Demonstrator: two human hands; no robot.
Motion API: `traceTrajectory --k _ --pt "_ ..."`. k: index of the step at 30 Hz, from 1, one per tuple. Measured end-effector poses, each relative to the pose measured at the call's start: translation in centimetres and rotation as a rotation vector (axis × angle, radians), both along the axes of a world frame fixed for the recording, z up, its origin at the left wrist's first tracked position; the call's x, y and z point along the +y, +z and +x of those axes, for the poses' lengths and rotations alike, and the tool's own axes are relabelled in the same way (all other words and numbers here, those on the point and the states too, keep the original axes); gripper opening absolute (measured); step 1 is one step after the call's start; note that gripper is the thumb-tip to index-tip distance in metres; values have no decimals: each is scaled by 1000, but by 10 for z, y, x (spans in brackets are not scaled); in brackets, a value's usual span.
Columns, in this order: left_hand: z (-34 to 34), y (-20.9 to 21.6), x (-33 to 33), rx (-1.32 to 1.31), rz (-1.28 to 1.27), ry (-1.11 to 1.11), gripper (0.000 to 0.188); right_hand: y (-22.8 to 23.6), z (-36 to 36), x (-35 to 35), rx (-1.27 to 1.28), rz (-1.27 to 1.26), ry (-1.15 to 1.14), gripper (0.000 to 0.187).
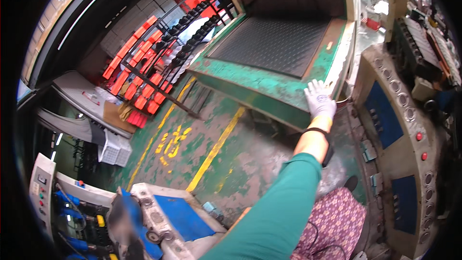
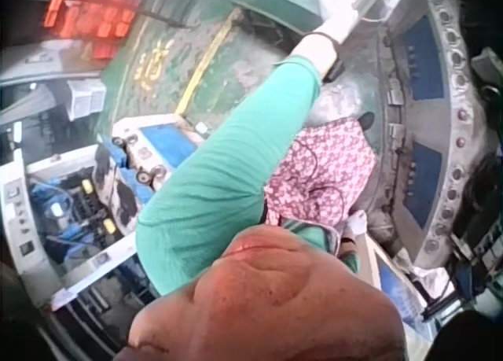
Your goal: Operate a large molding or pressing machine to manufacture shoe components.
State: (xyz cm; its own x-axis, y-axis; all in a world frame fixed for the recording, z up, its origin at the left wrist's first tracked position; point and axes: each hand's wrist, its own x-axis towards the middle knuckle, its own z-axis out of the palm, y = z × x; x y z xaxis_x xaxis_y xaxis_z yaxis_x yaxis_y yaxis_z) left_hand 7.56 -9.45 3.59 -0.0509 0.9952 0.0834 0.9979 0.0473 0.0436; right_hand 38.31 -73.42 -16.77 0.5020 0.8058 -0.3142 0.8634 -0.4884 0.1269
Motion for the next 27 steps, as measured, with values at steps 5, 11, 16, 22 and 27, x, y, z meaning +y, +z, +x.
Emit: traceTrajectory --k 5,11,16,22,27 --pt "-7 -11 6 -12 3 46 92 2 8 6 224 -317 -93 53" --pt "-13 -4 4 -56 -26 30 96 -8 35 101 449 -380 -6 62" --pt "-28 -3 6 -54 -21 62 95 69 -124 423 735 549 602 58" --pt "-12 11 -1 -186 -134 -28 75 84 -252 690 -194 859 1001 55" --pt "11 5 10 -290 -80 -161 61 51 -257 717 -2011 211 504 60"
